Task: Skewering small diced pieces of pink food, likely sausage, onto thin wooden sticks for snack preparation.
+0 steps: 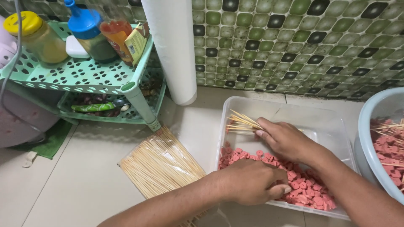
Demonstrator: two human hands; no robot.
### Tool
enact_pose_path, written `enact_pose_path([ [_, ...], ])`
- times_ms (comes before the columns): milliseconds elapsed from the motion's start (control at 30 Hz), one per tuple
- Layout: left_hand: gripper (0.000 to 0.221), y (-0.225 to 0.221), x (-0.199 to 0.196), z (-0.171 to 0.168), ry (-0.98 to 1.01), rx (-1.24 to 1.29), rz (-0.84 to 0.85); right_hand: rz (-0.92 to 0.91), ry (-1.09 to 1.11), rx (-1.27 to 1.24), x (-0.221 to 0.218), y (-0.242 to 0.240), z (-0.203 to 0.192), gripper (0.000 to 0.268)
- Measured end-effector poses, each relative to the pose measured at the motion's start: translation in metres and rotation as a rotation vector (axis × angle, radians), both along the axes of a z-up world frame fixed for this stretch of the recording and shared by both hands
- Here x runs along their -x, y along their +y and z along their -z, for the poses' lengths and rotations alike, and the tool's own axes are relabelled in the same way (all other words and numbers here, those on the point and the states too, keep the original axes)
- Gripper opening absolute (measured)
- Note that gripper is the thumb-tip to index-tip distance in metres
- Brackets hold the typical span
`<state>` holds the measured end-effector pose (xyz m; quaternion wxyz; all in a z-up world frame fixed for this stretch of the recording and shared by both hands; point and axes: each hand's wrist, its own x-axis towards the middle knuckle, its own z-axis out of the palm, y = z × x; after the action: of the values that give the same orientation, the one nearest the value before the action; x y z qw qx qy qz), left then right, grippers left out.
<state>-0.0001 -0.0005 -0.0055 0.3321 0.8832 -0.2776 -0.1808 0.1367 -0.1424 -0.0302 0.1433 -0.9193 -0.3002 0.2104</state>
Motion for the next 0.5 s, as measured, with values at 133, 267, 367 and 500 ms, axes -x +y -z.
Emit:
enact_pose_path([
  [133,0.037,0.001,0.000,-0.003,0.009,-0.007,0.002,0.007,-0.005,0.046,-0.001,-0.001,-0.001,0.019],
  [267,0.034,0.002,0.002,-0.003,-0.029,0.024,-0.003,-0.002,-0.011,-0.069,0.000,-0.003,-0.005,0.016],
  [367,0.033,0.001,0.002,-0.005,-0.059,0.044,-0.004,0.028,0.027,-0.124,0.001,-0.006,-0.013,0.016],
  [500,0.031,0.001,0.003,-0.006,-0.072,0.045,0.006,0.041,0.055,-0.113,-0.004,-0.012,-0.005,0.014],
])
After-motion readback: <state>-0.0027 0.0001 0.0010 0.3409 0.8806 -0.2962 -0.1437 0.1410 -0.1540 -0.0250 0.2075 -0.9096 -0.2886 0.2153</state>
